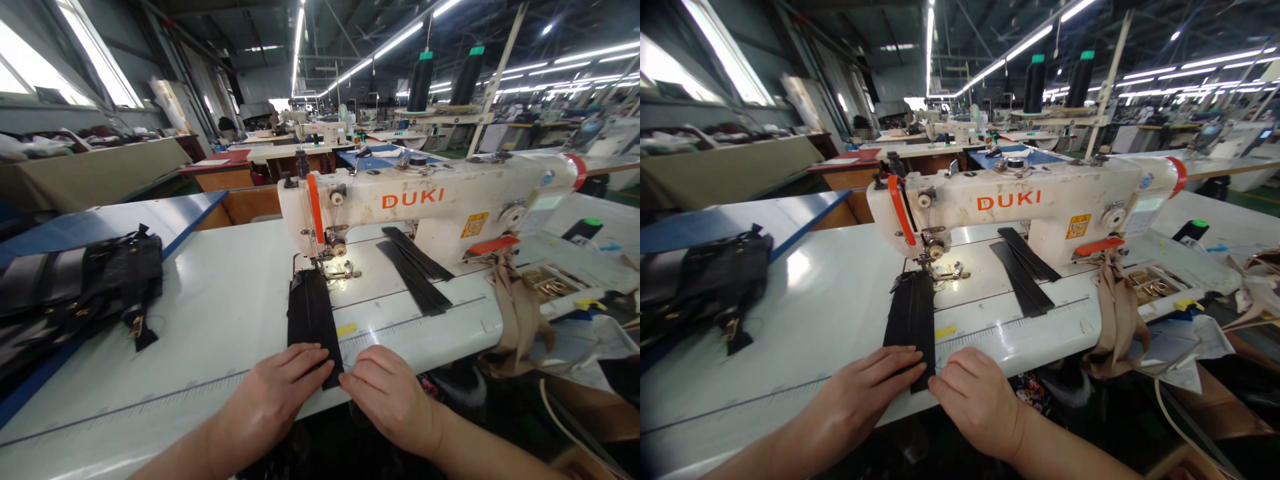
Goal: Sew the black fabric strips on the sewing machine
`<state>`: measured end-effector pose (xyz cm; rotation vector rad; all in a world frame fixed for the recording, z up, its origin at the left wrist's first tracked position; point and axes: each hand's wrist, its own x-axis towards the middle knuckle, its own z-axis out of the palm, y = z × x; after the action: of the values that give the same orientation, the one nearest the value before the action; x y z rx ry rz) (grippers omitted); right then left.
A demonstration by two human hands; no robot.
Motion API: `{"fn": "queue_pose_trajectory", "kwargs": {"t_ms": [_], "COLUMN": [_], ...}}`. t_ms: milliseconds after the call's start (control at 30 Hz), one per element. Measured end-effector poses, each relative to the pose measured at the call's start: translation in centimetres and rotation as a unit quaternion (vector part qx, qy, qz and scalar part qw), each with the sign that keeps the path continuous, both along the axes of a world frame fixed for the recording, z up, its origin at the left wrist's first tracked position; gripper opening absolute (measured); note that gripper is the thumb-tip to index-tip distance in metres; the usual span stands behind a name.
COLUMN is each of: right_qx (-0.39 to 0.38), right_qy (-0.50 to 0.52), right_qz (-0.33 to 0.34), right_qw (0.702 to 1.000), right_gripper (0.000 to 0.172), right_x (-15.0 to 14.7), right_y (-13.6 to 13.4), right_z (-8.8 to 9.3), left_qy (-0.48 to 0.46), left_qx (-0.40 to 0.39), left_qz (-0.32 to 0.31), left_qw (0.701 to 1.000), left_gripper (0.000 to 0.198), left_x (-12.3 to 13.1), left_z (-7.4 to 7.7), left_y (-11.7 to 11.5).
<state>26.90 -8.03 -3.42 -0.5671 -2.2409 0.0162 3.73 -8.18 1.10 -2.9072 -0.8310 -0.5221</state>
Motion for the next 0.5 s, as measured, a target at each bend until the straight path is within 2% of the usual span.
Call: {"fn": "queue_pose_trajectory", "kwargs": {"t_ms": [500], "right_qx": [-0.024], "right_qy": [-0.024], "right_qz": [0.016], "right_qw": [0.999], "right_gripper": [0.027], "right_x": [1.4], "right_y": [-0.2], "right_z": [0.0], "left_qy": [0.022], "left_qx": [-0.024], "left_qz": [0.022], "left_qw": [0.999], "left_gripper": [0.040], "left_x": [0.6], "left_z": [0.3], "left_y": [-1.1]}}
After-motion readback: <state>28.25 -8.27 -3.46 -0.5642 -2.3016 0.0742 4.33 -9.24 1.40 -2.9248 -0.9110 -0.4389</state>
